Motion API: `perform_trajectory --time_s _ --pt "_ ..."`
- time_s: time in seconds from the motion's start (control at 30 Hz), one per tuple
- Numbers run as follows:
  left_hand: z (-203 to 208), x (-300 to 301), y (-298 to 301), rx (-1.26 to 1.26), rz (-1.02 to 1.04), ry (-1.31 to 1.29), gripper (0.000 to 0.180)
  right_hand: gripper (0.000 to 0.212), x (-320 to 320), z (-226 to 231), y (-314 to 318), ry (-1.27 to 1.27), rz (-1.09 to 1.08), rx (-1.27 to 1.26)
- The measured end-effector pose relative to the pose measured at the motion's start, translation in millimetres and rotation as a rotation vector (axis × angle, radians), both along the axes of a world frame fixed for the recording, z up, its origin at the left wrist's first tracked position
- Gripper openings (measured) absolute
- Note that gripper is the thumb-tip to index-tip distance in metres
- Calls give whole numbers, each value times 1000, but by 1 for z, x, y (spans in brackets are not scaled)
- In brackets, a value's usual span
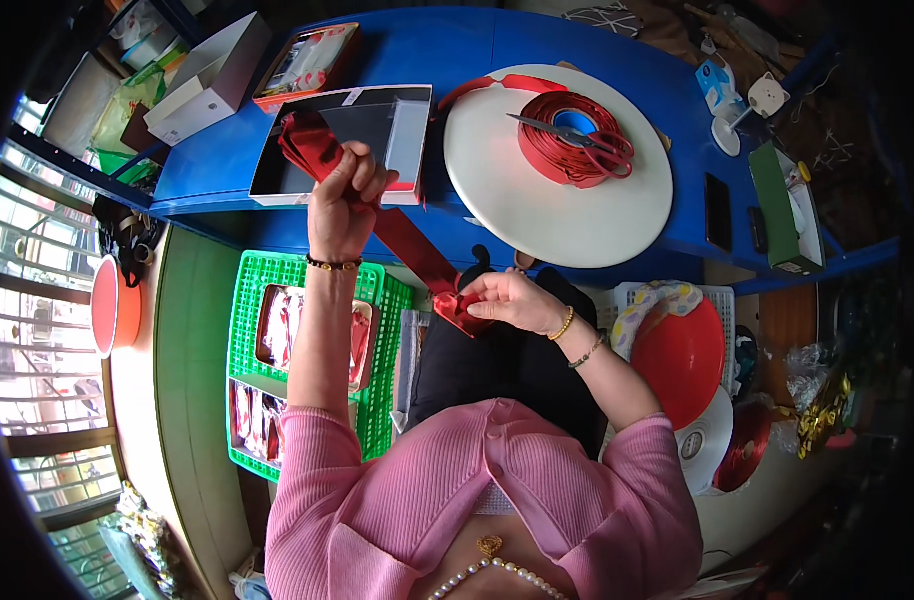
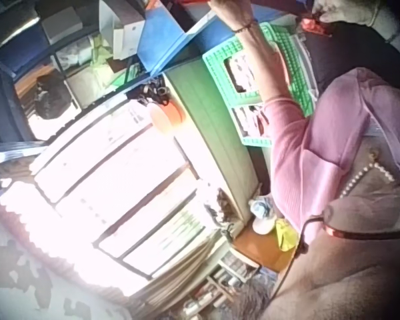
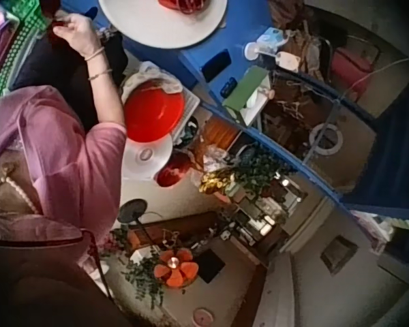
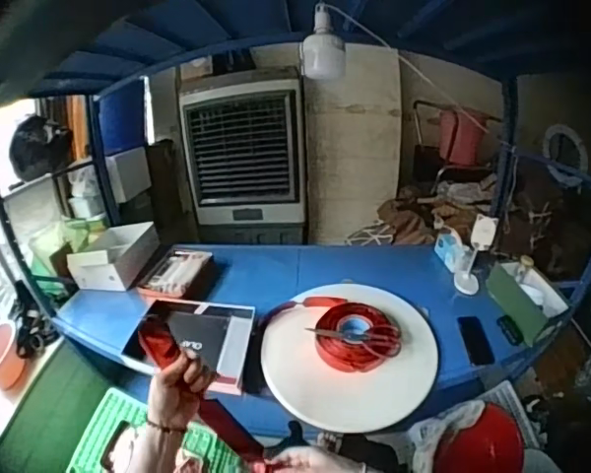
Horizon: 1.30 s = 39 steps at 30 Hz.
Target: Making decorative red ribbon bows by cutting ribbon from a roll and tying them manually.
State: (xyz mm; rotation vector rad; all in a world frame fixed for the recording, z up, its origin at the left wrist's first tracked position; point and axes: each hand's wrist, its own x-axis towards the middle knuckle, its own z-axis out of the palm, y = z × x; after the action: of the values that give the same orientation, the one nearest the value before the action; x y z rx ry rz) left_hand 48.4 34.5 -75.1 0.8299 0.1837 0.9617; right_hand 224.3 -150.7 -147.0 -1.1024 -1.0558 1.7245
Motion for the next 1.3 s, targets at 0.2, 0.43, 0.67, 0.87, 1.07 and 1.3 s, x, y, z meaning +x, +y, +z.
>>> perform_trajectory --time_s 0.2,0.43,0.67,0.87,1.07,1.3 --pt "-1 -8 13 157 187 283 25 15 2 23 0 301 -86 162" --pt "-41 30 -53 -34 -2 393 63 19 8 56 46 242 -347 579" --pt "-49 26 -84 123 -338 427 69 17 9 54 58 187 -471 487" --pt "-41 30 -95 203 -282 615 30 18 8 28 58 43 -541 482" --pt "-34 29 -87 -166 -158 380 24 65 -23 -14 20 119 -365 459" --pt "-42 20 -75 -315 -248 82 18 55 -7 23 -34 206 -207 103"
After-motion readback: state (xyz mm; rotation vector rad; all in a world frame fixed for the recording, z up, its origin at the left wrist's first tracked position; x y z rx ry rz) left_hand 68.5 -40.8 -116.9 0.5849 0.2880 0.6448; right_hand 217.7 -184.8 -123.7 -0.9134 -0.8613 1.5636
